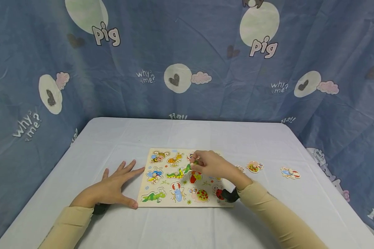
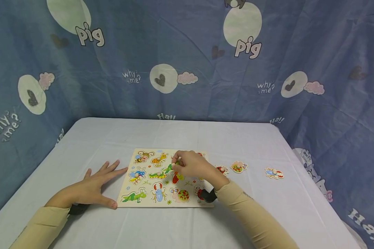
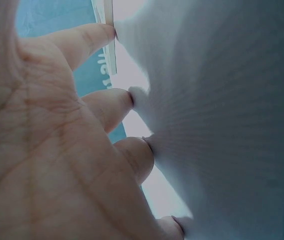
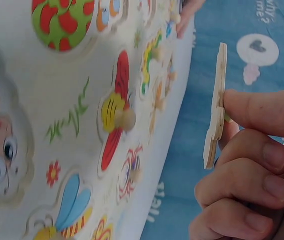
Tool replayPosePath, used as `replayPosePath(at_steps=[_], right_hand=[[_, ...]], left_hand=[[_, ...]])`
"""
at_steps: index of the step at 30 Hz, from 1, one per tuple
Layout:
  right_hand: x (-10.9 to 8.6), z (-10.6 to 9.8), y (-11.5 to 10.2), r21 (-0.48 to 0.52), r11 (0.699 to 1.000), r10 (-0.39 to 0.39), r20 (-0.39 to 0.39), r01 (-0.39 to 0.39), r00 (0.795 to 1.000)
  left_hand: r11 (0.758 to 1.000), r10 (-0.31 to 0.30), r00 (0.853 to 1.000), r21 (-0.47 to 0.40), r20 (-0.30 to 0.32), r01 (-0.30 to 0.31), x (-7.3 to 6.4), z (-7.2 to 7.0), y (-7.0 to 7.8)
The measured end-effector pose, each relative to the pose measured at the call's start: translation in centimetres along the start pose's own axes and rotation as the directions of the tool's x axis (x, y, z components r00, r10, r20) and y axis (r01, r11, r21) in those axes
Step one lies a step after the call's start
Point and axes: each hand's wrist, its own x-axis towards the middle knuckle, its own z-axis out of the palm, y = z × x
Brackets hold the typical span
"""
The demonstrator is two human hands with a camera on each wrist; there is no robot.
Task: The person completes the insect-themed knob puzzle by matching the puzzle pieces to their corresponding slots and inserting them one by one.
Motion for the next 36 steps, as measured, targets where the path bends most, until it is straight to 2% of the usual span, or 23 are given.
replayPosePath(at_steps=[9,16,31,36], right_hand=[[0.7,1.3,-0.9,-0.035,0.999,-0.024,0.006,0.024,1.000],[1.3,2.5,-1.3,0.010,1.000,-0.021,0.040,0.020,0.999],[2.0,4.4,-2.7,-0.013,0.999,-0.050,0.063,0.051,0.997],[2.1,4.9,-3.2,0.004,0.999,-0.033,0.083,0.032,0.996]], left_hand=[[1.000,-0.001,1.000,0.003,0.002,0.001,0.0,0.0,-0.1],[1.000,0.001,1.000,0.007,0.004,-0.001,0.0,-0.1,0.0],[1.000,-0.002,1.000,-0.001,0.012,0.002,0.0,-0.1,-0.1],[1.000,-0.007,1.000,-0.002,0.014,0.008,0.0,-0.1,0.0]])
